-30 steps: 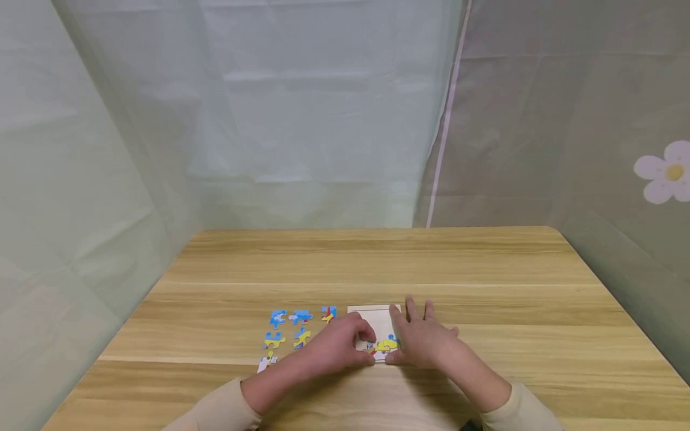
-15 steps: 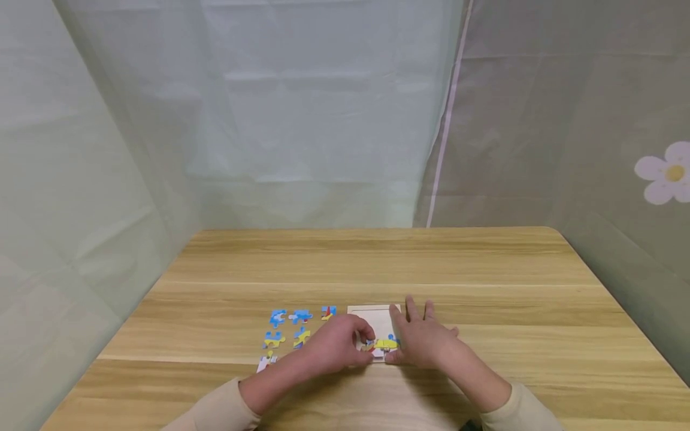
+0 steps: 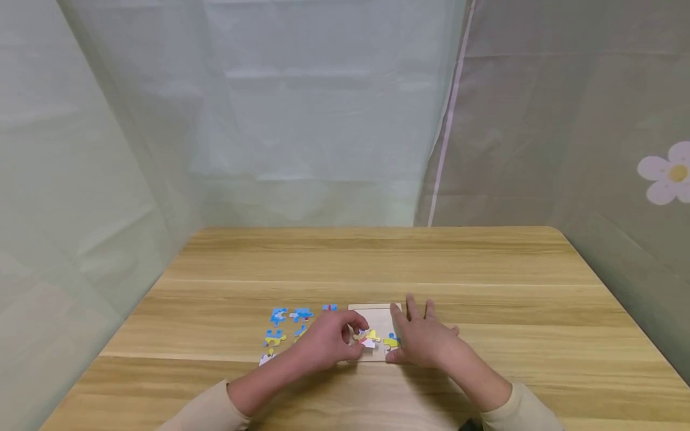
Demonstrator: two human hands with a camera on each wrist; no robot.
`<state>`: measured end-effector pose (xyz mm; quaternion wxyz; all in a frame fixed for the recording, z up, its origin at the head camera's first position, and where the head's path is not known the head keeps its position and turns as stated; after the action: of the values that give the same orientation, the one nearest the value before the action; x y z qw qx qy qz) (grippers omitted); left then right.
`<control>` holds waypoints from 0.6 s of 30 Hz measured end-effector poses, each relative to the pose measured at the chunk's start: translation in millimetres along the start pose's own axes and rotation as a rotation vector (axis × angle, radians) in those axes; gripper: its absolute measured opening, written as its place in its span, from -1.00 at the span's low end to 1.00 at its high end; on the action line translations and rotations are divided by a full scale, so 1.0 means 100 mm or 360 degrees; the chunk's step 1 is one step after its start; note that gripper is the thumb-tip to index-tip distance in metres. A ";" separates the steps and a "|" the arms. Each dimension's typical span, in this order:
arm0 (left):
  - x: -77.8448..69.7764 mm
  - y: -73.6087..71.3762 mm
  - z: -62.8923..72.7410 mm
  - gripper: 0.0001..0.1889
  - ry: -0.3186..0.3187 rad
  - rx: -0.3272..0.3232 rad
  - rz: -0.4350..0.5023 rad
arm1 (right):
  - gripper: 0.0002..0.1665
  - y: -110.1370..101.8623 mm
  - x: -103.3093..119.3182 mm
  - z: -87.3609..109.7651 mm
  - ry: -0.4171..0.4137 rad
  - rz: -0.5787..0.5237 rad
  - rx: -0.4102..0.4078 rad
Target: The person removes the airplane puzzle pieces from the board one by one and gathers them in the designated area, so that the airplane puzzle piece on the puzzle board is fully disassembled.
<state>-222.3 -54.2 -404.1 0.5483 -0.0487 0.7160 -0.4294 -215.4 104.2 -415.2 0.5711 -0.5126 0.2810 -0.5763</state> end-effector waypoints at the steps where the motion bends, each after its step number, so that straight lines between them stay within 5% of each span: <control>1: 0.01 -0.01 0.01 -0.72 -0.0008 -0.0006 0.0013 | 0.18 0.00 0.00 0.00 0.0002 -0.0002 0.0004; 18: 0.26 -0.24 0.31 -0.73 -0.0058 -0.0130 0.0080 | 0.17 0.01 0.00 0.01 -0.0017 -0.0003 0.0015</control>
<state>-217.1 -100.8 -408.4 0.5693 -0.0608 0.7238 -0.3851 -214.4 103.9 -415.5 0.5745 -0.5132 0.2749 -0.5753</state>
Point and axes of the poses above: each hand's wrist, its own z-axis away from the middle knuckle, its own y-axis out of the palm, x = y × z, the point moved 8 cm from there along -z, towards the middle knuckle, and after that the axes turned 2 degrees about x, right-handed, at the moved point
